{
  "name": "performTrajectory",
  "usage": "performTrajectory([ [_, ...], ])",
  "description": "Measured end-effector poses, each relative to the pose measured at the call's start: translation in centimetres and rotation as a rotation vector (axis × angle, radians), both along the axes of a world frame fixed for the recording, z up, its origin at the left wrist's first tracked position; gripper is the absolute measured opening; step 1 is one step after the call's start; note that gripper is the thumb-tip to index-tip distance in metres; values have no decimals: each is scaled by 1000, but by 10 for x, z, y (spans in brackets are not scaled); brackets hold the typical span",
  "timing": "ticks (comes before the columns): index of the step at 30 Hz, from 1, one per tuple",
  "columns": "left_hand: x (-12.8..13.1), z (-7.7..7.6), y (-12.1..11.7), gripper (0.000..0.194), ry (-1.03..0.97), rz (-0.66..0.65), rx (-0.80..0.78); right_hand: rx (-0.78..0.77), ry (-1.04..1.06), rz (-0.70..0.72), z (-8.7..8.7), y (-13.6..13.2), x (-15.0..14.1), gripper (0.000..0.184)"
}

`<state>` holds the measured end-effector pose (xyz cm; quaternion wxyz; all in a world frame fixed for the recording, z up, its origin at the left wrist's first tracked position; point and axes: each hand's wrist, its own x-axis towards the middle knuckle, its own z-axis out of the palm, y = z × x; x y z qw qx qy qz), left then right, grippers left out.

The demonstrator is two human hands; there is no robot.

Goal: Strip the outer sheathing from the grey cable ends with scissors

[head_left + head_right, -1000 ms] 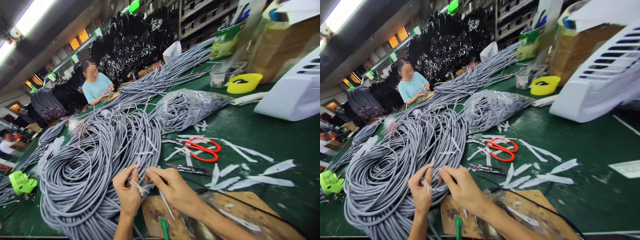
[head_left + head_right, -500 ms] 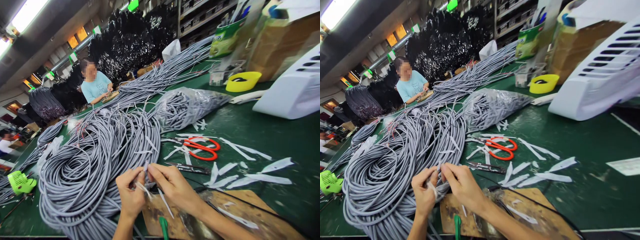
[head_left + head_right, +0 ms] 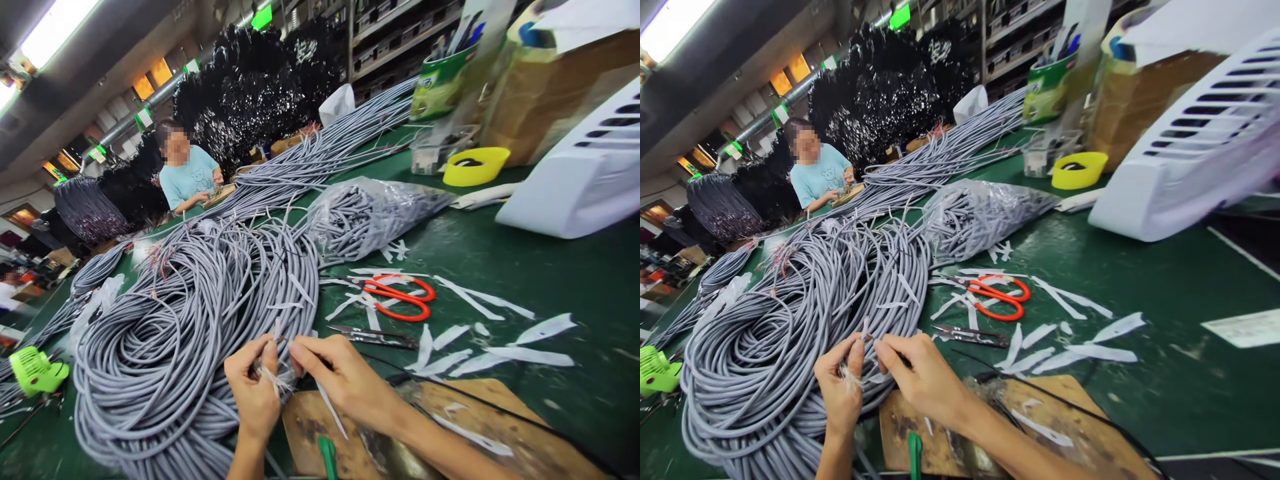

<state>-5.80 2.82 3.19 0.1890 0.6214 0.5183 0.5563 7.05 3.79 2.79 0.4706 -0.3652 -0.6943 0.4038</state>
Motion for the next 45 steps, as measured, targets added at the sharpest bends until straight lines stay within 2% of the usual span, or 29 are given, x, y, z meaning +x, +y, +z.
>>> performTrajectory([
  [12, 4, 2, 0, 17, 8, -30, 32, -36, -8, 16, -2, 1, 0, 47],
  [16, 3, 1, 1, 18, 85, -63, 56, -89, 49, 13, -3, 1, 0, 49],
  [19, 1, 0, 1, 19, 247, -75, 107, -193, 163, 35, -5, 3, -1, 50],
  [25, 1, -6, 0, 25, 542, -130, 211, -503, 474, 99, -5, 6, -1, 53],
  [27, 2, -8, 0, 26, 586, -133, 191, -477, 602, -26, -1, 8, 8, 52],
  [29, 3, -9, 0, 25, 610, -138, 132, -312, 708, -307, 5, 11, 20, 50],
  [30, 3, -9, 1, 24, 602, -142, 95, -197, 699, -446, 7, 11, 26, 48],
  [31, 2, -9, 2, 23, 573, -142, 57, -87, 614, -523, 9, 12, 30, 43],
  [32, 1, -8, 3, 23, 531, -141, 27, -3, 480, -532, 10, 12, 33, 36],
  [35, -5, -2, 6, 22, 426, -133, -5, 101, 60, -354, 8, 11, 30, 18],
  [37, -10, 2, 8, 21, 415, -153, 21, 97, -34, -301, 4, 10, 24, 19],
  [39, -14, 6, 9, 20, 418, -178, 51, 12, -13, -247, 0, 12, 20, 25],
  [41, -17, 9, 8, 22, 424, -213, 45, -147, 58, -104, -2, 15, 17, 28],
  [43, -18, 10, 6, 22, 429, -302, 8, -271, 127, 36, -4, 19, 15, 28],
  [45, -17, 8, 5, 20, 393, -405, -12, -319, 157, 90, -4, 21, 12, 26],
])
